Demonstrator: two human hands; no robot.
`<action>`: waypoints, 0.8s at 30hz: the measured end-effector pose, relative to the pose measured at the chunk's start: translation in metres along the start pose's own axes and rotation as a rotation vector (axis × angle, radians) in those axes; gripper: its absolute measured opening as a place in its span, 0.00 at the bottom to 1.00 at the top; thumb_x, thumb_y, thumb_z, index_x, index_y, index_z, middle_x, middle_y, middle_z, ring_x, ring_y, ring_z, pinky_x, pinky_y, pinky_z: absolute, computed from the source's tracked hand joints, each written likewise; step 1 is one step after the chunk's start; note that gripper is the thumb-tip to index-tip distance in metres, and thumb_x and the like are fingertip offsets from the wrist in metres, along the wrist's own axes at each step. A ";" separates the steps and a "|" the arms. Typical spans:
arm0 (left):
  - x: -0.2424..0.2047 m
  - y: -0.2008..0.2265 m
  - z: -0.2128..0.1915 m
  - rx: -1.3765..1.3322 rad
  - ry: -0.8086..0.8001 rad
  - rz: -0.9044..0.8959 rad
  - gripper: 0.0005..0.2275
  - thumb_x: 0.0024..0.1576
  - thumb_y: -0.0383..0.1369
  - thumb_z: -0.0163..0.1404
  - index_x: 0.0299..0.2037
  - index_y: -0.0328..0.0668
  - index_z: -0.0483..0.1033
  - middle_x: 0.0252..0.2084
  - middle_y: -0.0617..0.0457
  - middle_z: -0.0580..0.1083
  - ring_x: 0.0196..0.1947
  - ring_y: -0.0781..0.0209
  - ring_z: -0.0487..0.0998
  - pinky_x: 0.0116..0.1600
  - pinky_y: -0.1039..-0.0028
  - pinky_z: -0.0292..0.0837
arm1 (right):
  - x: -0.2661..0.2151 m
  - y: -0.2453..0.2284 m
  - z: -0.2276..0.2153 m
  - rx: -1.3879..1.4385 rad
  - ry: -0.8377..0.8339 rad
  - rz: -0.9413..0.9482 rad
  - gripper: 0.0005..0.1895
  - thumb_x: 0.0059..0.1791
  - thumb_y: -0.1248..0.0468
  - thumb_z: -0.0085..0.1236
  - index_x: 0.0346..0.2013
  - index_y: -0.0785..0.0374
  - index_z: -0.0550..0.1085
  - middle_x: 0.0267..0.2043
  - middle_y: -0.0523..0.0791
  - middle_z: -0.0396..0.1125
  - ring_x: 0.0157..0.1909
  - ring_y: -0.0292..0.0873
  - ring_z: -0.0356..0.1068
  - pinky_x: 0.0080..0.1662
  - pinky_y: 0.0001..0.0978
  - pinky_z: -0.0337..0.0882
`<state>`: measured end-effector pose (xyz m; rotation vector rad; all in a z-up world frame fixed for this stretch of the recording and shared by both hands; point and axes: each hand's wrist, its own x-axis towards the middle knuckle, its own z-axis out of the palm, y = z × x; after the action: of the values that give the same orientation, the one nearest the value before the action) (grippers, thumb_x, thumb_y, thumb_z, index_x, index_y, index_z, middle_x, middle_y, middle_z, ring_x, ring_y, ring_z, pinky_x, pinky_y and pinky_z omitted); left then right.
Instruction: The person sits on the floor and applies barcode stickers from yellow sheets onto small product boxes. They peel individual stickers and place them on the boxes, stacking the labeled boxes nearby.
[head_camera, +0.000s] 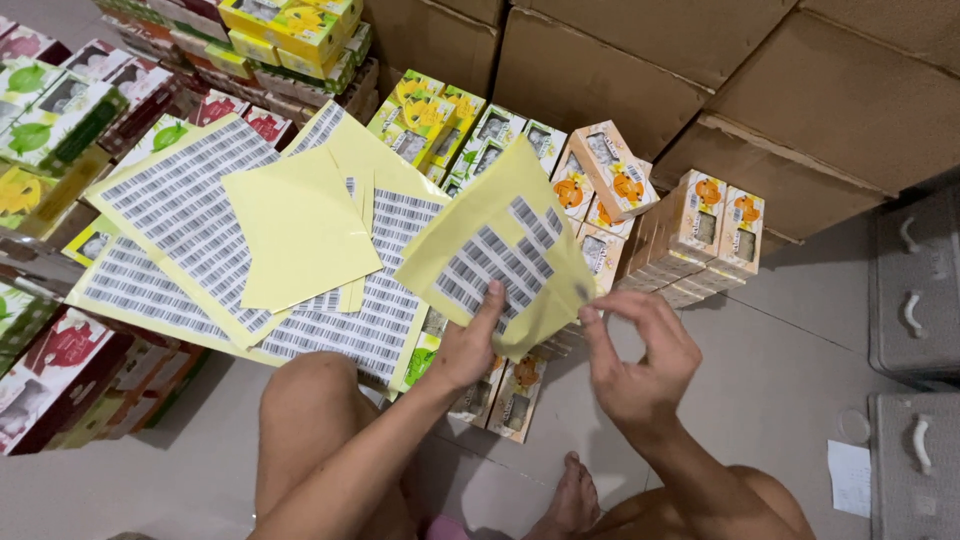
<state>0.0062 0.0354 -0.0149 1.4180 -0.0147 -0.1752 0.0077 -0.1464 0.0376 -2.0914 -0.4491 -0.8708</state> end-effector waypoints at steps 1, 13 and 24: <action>-0.004 0.000 0.003 -0.002 0.026 -0.057 0.36 0.66 0.53 0.34 0.71 0.23 0.51 0.67 0.23 0.61 0.67 0.29 0.63 0.73 0.38 0.51 | 0.002 -0.003 0.002 0.088 -0.031 0.124 0.14 0.45 0.75 0.69 0.43 0.67 0.76 0.37 0.50 0.74 0.40 0.49 0.78 0.44 0.39 0.78; -0.001 0.021 0.019 -0.070 0.014 0.016 0.34 0.67 0.48 0.40 0.72 0.24 0.50 0.70 0.26 0.59 0.69 0.35 0.62 0.73 0.42 0.52 | 0.004 0.005 0.019 0.309 -0.081 0.485 0.34 0.45 0.74 0.68 0.63 0.69 0.62 0.42 0.56 0.75 0.43 0.44 0.75 0.51 0.37 0.79; 0.001 0.029 0.012 -0.090 0.061 -0.071 0.33 0.64 0.51 0.42 0.67 0.24 0.62 0.62 0.27 0.69 0.62 0.34 0.71 0.67 0.38 0.61 | -0.002 0.015 0.019 0.335 -0.100 0.395 0.39 0.44 0.77 0.73 0.63 0.66 0.60 0.34 0.49 0.73 0.35 0.37 0.73 0.46 0.27 0.78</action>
<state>0.0094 0.0270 0.0149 1.3341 0.0928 -0.1890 0.0232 -0.1406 0.0195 -1.8291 -0.2029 -0.4282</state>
